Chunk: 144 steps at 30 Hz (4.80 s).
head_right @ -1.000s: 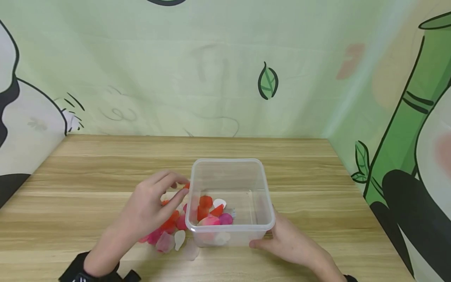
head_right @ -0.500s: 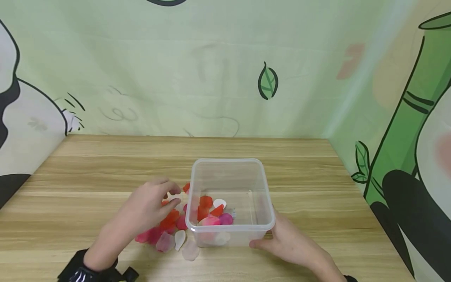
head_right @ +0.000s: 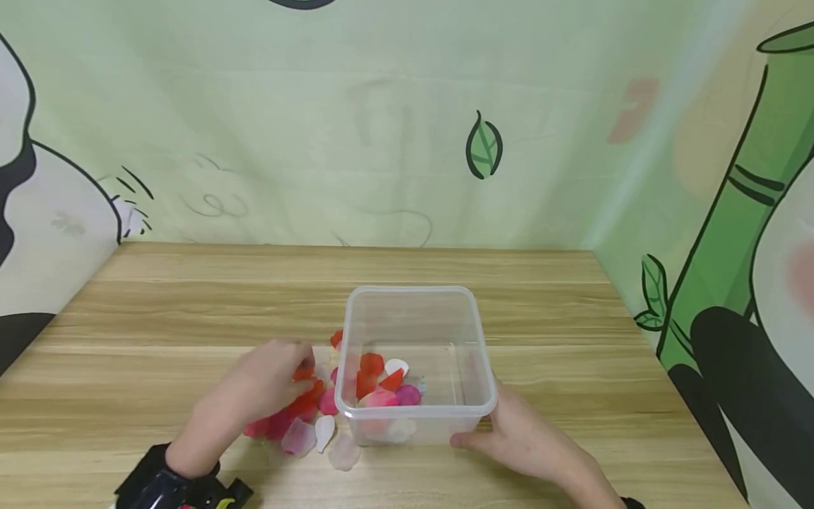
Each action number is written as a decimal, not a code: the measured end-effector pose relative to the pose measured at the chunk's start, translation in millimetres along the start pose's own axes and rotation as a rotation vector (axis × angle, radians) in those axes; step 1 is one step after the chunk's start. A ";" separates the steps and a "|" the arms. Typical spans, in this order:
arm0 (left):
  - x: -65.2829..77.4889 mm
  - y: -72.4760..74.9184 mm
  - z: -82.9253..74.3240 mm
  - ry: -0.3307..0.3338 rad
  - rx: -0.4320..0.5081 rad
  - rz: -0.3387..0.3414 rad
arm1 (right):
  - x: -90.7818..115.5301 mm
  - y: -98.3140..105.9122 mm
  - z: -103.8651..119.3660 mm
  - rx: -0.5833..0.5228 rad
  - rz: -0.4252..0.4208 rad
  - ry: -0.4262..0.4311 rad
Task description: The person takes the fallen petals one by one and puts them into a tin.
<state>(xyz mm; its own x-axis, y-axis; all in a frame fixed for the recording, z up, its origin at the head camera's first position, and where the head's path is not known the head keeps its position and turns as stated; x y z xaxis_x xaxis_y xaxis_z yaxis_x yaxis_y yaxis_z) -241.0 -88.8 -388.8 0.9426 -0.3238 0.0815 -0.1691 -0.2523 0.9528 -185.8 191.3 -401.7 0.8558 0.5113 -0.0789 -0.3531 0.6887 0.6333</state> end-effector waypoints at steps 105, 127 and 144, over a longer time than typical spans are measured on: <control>35.9 71.2 -55.5 -0.404 0.201 -0.660 | 1.5 -1.4 -1.2 -0.023 0.014 0.004; 13.9 6.2 -35.6 -0.159 0.087 0.041 | 0.8 -1.8 -1.4 -0.024 0.017 0.008; 20.9 -25.3 -37.0 -0.170 0.067 0.227 | 0.9 -2.6 1.2 -0.006 0.010 0.027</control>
<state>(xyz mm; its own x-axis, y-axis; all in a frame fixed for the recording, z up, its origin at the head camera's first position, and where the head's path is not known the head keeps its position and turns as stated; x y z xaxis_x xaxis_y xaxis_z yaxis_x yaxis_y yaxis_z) -206.4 -55.5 -400.4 0.8178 -0.5255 0.2348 -0.3940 -0.2137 0.8939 -183.7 189.3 -402.5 0.8415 0.5321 -0.0935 -0.3641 0.6865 0.6293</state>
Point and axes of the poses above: each hand's wrist, its own x-axis away from the middle knuckle, its own y-axis out of the back of the hand, z = x × y, the point moved 9 cm from there along -x, towards the middle knuckle, and after that the axes turned 2 degrees about -x, right-handed, at the moved point
